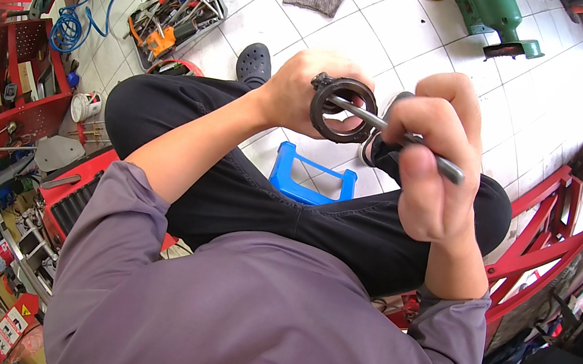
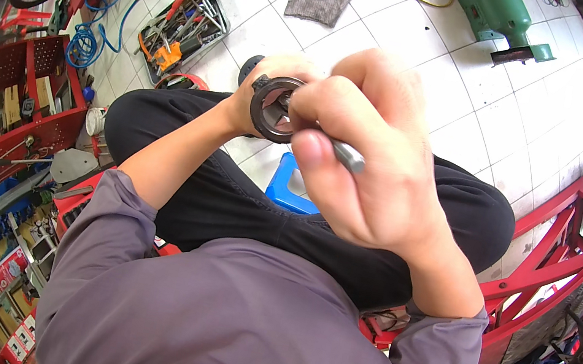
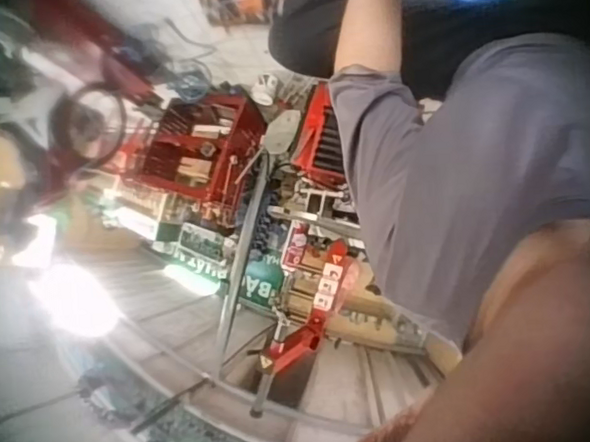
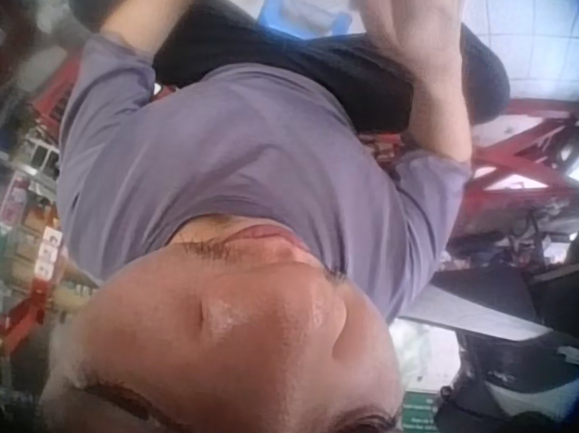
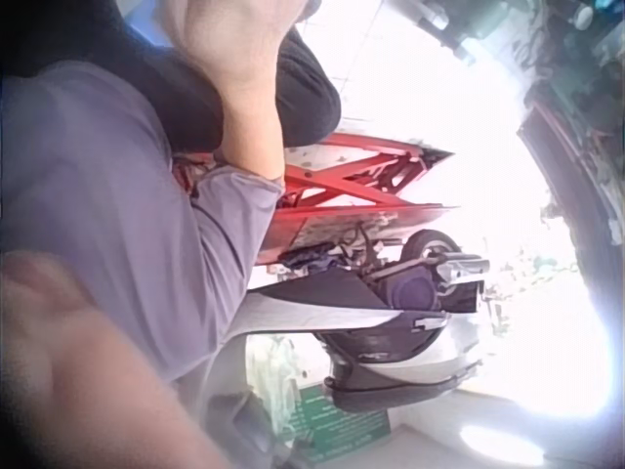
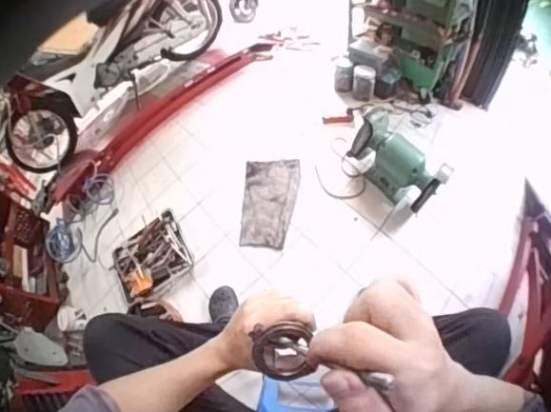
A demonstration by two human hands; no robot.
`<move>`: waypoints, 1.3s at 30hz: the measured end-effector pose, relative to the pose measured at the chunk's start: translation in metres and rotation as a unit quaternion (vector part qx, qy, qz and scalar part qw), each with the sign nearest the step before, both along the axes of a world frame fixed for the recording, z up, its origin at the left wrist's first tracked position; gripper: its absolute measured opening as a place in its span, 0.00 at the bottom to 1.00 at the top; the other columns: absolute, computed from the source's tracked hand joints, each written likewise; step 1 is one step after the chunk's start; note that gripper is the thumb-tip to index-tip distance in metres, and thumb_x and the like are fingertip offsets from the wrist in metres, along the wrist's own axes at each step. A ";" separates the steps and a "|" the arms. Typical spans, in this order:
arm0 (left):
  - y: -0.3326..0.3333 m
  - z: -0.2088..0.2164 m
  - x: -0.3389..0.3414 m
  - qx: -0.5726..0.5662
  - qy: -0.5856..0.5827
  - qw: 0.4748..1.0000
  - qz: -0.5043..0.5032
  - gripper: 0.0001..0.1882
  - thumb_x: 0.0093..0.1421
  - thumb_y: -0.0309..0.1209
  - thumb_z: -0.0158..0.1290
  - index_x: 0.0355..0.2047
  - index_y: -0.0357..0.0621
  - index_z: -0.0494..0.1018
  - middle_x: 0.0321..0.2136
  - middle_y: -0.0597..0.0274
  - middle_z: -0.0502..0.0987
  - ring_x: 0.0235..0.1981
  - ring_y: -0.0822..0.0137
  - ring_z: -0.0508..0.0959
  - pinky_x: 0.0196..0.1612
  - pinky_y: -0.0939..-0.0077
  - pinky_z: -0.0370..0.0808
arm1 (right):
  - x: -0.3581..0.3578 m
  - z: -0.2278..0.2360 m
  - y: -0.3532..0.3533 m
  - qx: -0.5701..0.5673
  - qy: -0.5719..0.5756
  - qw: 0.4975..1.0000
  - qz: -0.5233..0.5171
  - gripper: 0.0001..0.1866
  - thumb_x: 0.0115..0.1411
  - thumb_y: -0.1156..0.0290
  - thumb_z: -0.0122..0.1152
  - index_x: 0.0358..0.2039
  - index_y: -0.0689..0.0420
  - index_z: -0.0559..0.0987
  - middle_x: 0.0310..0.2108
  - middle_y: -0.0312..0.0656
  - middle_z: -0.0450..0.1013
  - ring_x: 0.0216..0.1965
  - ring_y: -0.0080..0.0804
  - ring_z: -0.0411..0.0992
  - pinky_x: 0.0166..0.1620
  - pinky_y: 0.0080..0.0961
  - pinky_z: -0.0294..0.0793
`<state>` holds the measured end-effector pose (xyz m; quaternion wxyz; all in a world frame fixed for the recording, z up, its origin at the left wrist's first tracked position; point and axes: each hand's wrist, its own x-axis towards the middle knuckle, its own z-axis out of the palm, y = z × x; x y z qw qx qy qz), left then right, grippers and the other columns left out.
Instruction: The person disassembles clutch components by unscrewing a central bolt and nut using a socket wrench and a spanner, then removing the internal plates and springs by hand.
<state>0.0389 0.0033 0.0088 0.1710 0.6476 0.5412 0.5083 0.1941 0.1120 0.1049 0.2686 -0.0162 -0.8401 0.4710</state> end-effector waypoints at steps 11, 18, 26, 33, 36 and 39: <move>0.000 0.001 -0.001 0.009 0.013 1.000 0.005 0.14 0.43 0.36 0.62 0.28 0.46 0.74 0.24 0.65 0.75 0.22 0.62 0.74 0.27 0.72 0.72 | -0.004 0.004 -0.002 0.113 0.019 0.993 -0.012 0.12 0.46 0.82 0.65 0.33 0.61 0.74 0.22 0.39 0.70 0.21 0.30 0.64 0.30 0.24 0.64; 0.002 0.003 -0.002 0.011 0.027 0.999 -0.012 0.14 0.42 0.35 0.62 0.29 0.47 0.74 0.24 0.64 0.75 0.23 0.61 0.74 0.27 0.71 0.72 | -0.002 0.003 0.000 0.098 0.035 0.995 0.003 0.11 0.49 0.82 0.63 0.33 0.62 0.71 0.22 0.40 0.69 0.22 0.31 0.64 0.30 0.24 0.64; -0.007 -0.012 -0.007 -0.186 0.039 0.982 -0.020 0.16 0.40 0.37 0.64 0.27 0.43 0.73 0.21 0.59 0.74 0.21 0.56 0.74 0.26 0.70 0.70 | 0.009 0.003 0.029 -0.229 0.164 0.949 -0.140 0.11 0.67 0.70 0.43 0.32 0.63 0.70 0.23 0.38 0.65 0.22 0.22 0.59 0.26 0.21 0.59; -0.006 -0.023 -0.003 -0.071 -0.062 0.995 -0.029 0.36 0.45 0.21 0.62 0.54 0.52 0.60 0.31 0.60 0.76 0.28 0.65 0.75 0.36 0.72 0.71 | 0.019 -0.024 0.091 -0.606 0.182 0.771 -0.066 0.12 0.68 0.66 0.39 0.29 0.58 0.65 0.20 0.33 0.54 0.23 0.24 0.52 0.29 0.22 0.54; -0.008 -0.023 -0.003 -0.062 -0.068 0.995 -0.038 0.39 0.46 0.20 0.61 0.57 0.54 0.57 0.32 0.61 0.76 0.29 0.65 0.75 0.37 0.71 0.71 | 0.017 -0.030 0.090 -0.653 0.161 0.739 -0.045 0.13 0.69 0.65 0.37 0.29 0.57 0.65 0.20 0.33 0.54 0.22 0.24 0.52 0.31 0.23 0.54; -0.009 -0.020 0.000 -0.038 -0.090 0.995 -0.032 0.37 0.47 0.20 0.60 0.56 0.54 0.58 0.30 0.61 0.75 0.28 0.68 0.74 0.35 0.74 0.71 | 0.014 -0.031 0.089 -0.669 0.151 0.727 -0.034 0.13 0.69 0.64 0.36 0.29 0.56 0.64 0.19 0.33 0.53 0.22 0.24 0.53 0.32 0.25 0.54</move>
